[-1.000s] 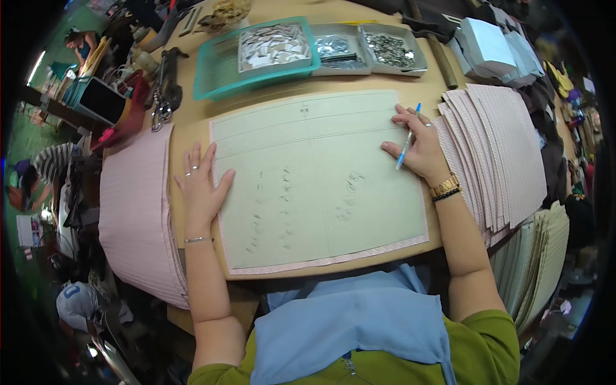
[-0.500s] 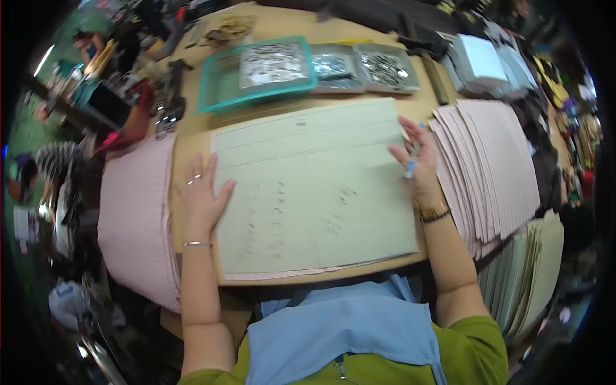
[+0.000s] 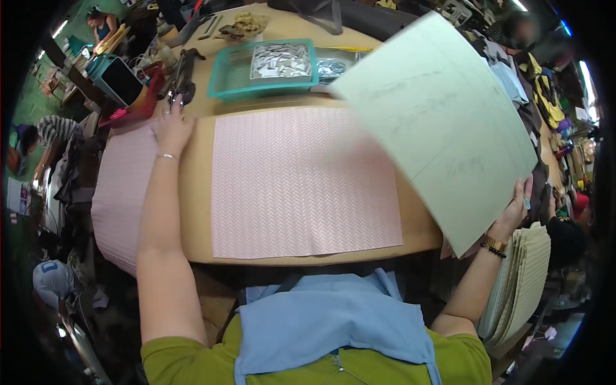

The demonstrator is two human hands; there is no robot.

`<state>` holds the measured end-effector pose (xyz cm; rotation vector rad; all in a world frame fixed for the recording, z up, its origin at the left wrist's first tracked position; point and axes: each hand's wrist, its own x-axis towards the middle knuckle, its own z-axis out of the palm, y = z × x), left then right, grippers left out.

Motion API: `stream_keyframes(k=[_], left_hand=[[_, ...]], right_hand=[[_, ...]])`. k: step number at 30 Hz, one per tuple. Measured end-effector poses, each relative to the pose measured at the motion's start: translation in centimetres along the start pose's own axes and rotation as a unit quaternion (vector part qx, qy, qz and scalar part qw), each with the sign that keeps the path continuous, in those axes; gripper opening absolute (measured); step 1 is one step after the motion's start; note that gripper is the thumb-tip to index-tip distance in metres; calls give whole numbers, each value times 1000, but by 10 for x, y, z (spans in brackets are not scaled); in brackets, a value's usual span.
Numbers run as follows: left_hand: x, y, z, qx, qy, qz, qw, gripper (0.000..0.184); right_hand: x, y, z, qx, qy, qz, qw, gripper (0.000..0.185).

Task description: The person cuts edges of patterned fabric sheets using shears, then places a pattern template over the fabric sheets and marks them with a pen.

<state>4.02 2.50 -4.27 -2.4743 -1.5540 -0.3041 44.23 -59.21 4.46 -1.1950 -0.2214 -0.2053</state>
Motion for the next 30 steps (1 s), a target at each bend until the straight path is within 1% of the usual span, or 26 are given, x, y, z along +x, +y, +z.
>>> stream_keyframes(k=[2, 3, 5, 6, 7, 8, 9, 10, 11, 12, 13, 15, 16, 17, 18, 20, 21, 23, 25, 27, 28, 30], left_hand=[[33, -30, 35, -17, -11, 4, 1000, 64], [43, -34, 47, -25, -17, 7, 1000, 62], [47, -28, 40, -71, -55, -28, 996, 57], [48, -27, 36, -92, -73, -48, 992, 54], [49, -27, 35, -80, -66, -44, 994, 45], [50, -26, 34, -82, -66, -51, 993, 43], [51, -27, 33, -82, -67, -60, 993, 41], [53, -28, 31, -82, -68, -68, 992, 39], [58, -32, 36, -117, -37, -66, 990, 39], [66, -39, 48, -153, -5, -63, 986, 39], [76, -48, 60, -189, 27, -60, 980, 39], [107, -75, 81, -352, 53, -100, 929, 39], [103, -68, 63, -430, 65, -119, 893, 40], [92, -59, 49, -625, 59, -162, 761, 36], [81, -57, 35, -664, 72, -174, 724, 34], [62, -55, 15, -736, 96, -194, 642, 29], [45, -51, -1, -752, 103, -175, 628, 28], [3, -39, -28, -745, 137, -138, 638, 30], [-59, 4, -78, -723, 160, -107, 664, 32], [-109, 34, -93, -737, 130, -144, 647, 34], [-133, 40, -80, -594, 156, -54, 787, 32], [-180, 82, -87, -645, 118, 29, 754, 25]], right_hand=[[24, 11, -56, -52, 42, -41, 997, 55], [28, 15, -74, -119, 66, -90, 987, 55], [31, 21, -98, -250, 112, -180, 945, 54], [26, 18, -98, -293, 113, -219, 924, 53], [18, 14, -90, -333, 112, -257, 900, 51], [10, 12, -80, -372, 108, -293, 874, 49], [1, 14, -71, -425, 24, -354, 833, 47], [-13, 22, -57, -315, -47, -231, 919, 43], [-35, 25, -33, -312, -146, -183, 921, 39], [-57, 29, -9, -309, -241, -128, 911, 36], [-79, 25, 23, -415, -359, -153, 822, 32], [-112, 28, 59, -529, -465, -148, 694, 27], [-119, 30, 71, -560, -477, -128, 665, 26], [-124, 33, 80, -590, -488, -109, 634, 25], [-124, 35, 85, -619, -498, -89, 601, 25], [-119, 48, 83, -612, -491, -119, 609, 26], [-115, 54, 81, -610, -487, -125, 612, 29], [-113, 54, 81, -621, -477, -128, 609, 34], [-116, 42, 89, -643, -465, -120, 597, 40], [-127, 14, 113, -561, -499, -115, 651, 45], [-138, 6, 123, -517, -514, -113, 675, 47], [-163, 12, 132, -353, -585, -55, 728, 43]])
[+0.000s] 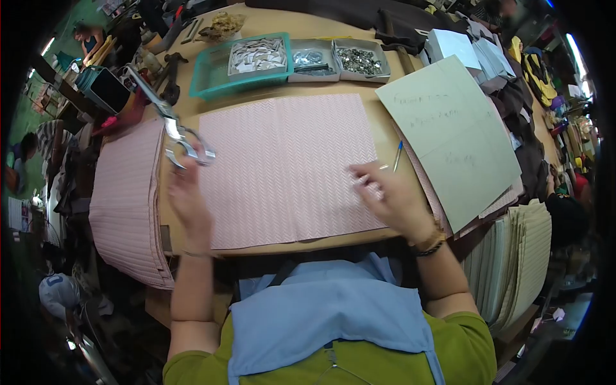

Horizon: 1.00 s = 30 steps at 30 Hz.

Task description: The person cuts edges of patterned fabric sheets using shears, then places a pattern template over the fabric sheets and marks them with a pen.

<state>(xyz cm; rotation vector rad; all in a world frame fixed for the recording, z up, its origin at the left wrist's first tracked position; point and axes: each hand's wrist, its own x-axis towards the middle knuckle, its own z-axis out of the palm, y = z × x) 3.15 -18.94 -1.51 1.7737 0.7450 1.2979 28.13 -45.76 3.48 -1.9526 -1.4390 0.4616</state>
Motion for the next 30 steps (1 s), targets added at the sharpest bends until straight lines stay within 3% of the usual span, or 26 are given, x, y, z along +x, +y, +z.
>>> stream_keyframes(k=[1, 5, 8, 9, 11, 13, 16, 22, 23, 26, 27, 30], left_hand=[[-26, 31, 30, -254, -16, -69, 965, 20], [-88, 64, 84, -327, -170, -139, 919, 14], [-103, 61, 99, -279, -249, -169, 912, 13], [-104, 64, 99, -227, -285, -134, 921, 13], [-105, 73, 99, -119, -353, -66, 926, 14], [-107, 80, 100, -92, -366, 4, 926, 15], [-109, 88, 103, -52, -361, 110, 925, 17], [-116, 85, 103, 23, -341, 309, 888, 19], [-116, 76, 103, 60, -315, 365, 874, 28], [-123, 59, 84, 106, -397, 238, 880, 43], [-118, 60, 81, 179, -392, 201, 880, 48], [-104, 44, 62, 272, -439, 194, 834, 42]], right_hand=[[1, -8, 18, 95, 0, -18, 995, 41], [1, -27, 62, 358, 34, -13, 933, 34], [-10, -17, 47, 252, -62, 49, 964, 34], [-15, -16, 46, 224, -59, 44, 972, 32], [-26, -5, 49, 408, -32, 62, 910, 32], [-33, 7, 50, 553, -38, 66, 829, 29], [-43, 0, 52, 585, -23, 80, 807, 26], [-52, -2, 52, 586, -34, 104, 803, 27], [-53, -9, 53, 538, -2, 111, 836, 25], [-54, 1, 44, 501, 1, 79, 862, 25], [-56, 8, 39, 484, 9, 99, 870, 24], [-64, 21, 26, 409, 5, 158, 899, 24]])
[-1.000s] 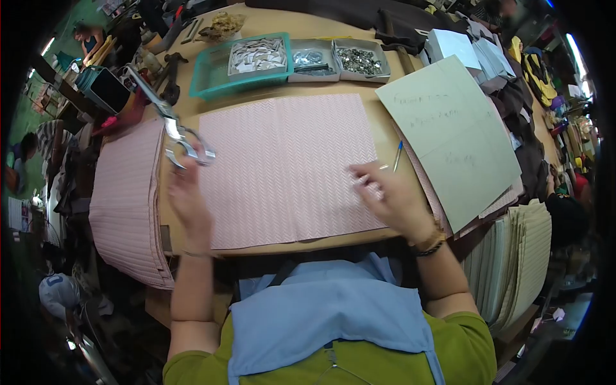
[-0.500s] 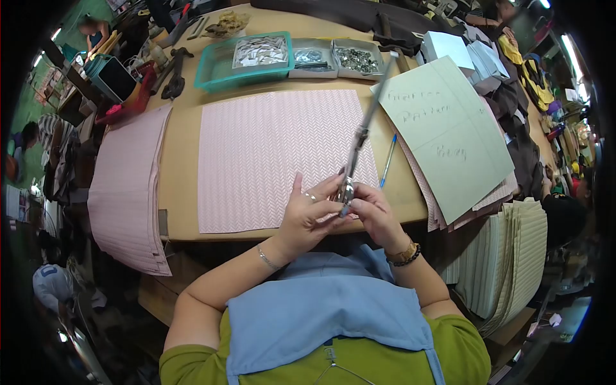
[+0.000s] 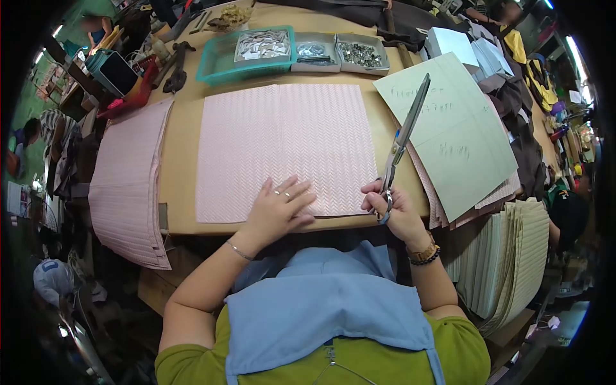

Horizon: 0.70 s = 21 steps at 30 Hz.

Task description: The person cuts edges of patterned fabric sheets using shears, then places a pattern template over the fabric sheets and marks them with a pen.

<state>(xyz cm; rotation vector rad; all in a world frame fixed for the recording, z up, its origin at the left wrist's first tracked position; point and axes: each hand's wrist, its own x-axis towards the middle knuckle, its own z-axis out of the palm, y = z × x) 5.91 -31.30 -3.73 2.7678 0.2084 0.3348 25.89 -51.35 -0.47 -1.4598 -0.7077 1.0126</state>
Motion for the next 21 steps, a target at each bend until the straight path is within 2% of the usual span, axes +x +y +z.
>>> stream_keyframes(k=[1, 4, 5, 7, 9, 11, 12, 14, 17, 19, 21], left_hand=[[-1, -4, -1, 18, 20, 11, 1000, 32], [-13, -32, -6, 42, 23, 42, 998, 25], [-19, -39, -14, 13, 16, 21, 1000, 22], [-35, -54, -41, -52, -33, -46, 997, 21], [-56, -62, -72, -76, -57, -156, 983, 20], [-81, -88, -101, -84, -99, -185, 974, 22], [-90, -96, -114, -173, -115, -246, 947, 21], [-103, -102, -136, -343, -139, -361, 856, 21], [-66, -54, -146, -93, -122, -299, 942, 34], [-47, -34, -103, 12, -76, -185, 980, 73], [-23, 5, -63, 64, -90, -110, 988, 91]], right_hand=[[-2, 0, 0, 0, 18, 3, 1000, 24], [-6, 2, -2, -15, 37, 21, 999, 23], [-9, 1, -3, -20, 47, 22, 998, 23], [-17, -1, -5, -26, 71, 29, 997, 21], [-23, 3, -14, -44, 51, 39, 997, 21], [-28, 6, -18, -48, 33, 43, 997, 20], [-31, 7, -18, -40, 30, 54, 997, 20], [-36, 7, -18, -25, 21, 76, 997, 19], [-37, 14, -14, -2, 12, 108, 994, 18], [-35, 23, -11, 5, -9, 113, 994, 19], [-32, 30, -8, 13, -25, 126, 992, 20]])
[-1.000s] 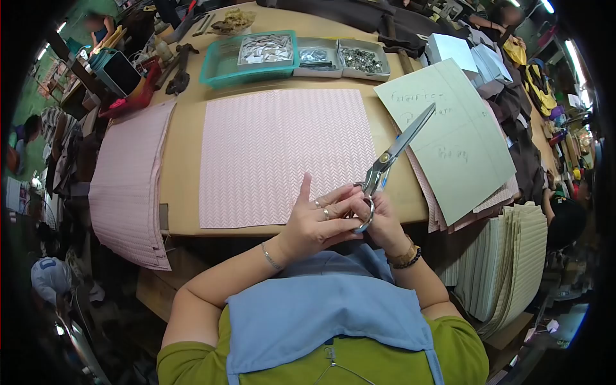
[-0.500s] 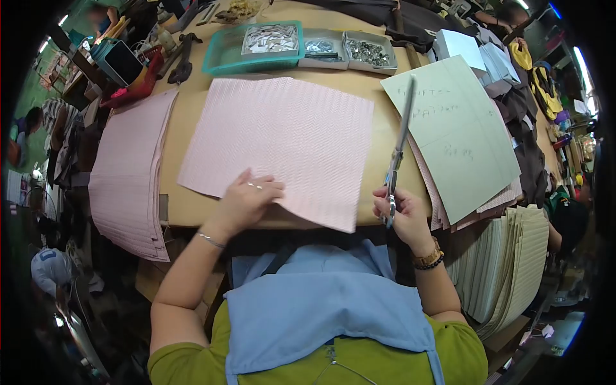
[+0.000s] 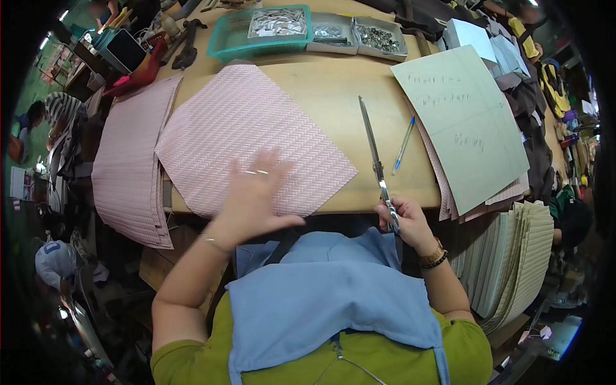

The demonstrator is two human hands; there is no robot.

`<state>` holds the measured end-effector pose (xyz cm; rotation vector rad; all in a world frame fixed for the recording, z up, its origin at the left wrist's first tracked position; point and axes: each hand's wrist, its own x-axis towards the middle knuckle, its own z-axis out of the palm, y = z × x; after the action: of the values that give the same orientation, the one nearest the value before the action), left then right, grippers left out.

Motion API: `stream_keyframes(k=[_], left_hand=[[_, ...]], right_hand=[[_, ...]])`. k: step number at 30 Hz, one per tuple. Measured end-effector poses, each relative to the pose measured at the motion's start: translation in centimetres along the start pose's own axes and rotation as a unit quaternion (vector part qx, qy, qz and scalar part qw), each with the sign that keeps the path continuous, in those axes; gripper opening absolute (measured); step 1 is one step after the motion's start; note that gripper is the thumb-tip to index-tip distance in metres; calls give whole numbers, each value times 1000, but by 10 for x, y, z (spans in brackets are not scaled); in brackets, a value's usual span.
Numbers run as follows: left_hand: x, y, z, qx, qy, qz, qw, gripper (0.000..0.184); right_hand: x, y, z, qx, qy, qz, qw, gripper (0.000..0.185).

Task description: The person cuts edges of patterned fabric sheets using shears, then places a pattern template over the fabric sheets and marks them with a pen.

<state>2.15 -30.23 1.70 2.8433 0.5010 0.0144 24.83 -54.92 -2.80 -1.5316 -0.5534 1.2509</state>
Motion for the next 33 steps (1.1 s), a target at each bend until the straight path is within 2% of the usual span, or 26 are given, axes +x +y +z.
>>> stream_keyframes(k=[2, 8, 11, 12, 15, 17, 19, 22, 26, 33], left_hand=[[14, 20, 32, 11, -31, 40, 999, 99], [8, 15, 42, 24, -60, 67, 996, 77], [2, -1, 15, -125, -132, 74, 980, 68], [-4, 1, -3, -217, -133, 66, 965, 62], [-29, -6, -22, -449, -180, -14, 875, 60], [-39, 1, -40, -520, -231, -84, 818, 60], [-45, 4, -39, -568, -229, -91, 786, 61], [-48, 9, -25, -584, -188, -29, 789, 66], [-45, 14, -18, -558, -206, 1, 804, 70], [-38, 20, -21, -515, -196, 60, 832, 73]], right_hand=[[1, 1, 3, 11, -2, 6, 1000, 20], [-10, 1, -11, -20, -17, 47, 999, 22], [-14, 5, -12, -27, -35, 54, 998, 23], [-17, 6, -11, -23, -40, 58, 997, 23], [-24, 1, -8, -10, -85, 85, 993, 25], [-26, 2, -7, 4, -108, 93, 990, 29], [-29, 2, -5, 24, -121, 103, 987, 30], [-29, 8, -5, 42, -132, 98, 985, 32], [-26, 16, -2, 33, -126, 95, 987, 37], [-22, 15, 10, 57, -108, 90, 988, 32]])
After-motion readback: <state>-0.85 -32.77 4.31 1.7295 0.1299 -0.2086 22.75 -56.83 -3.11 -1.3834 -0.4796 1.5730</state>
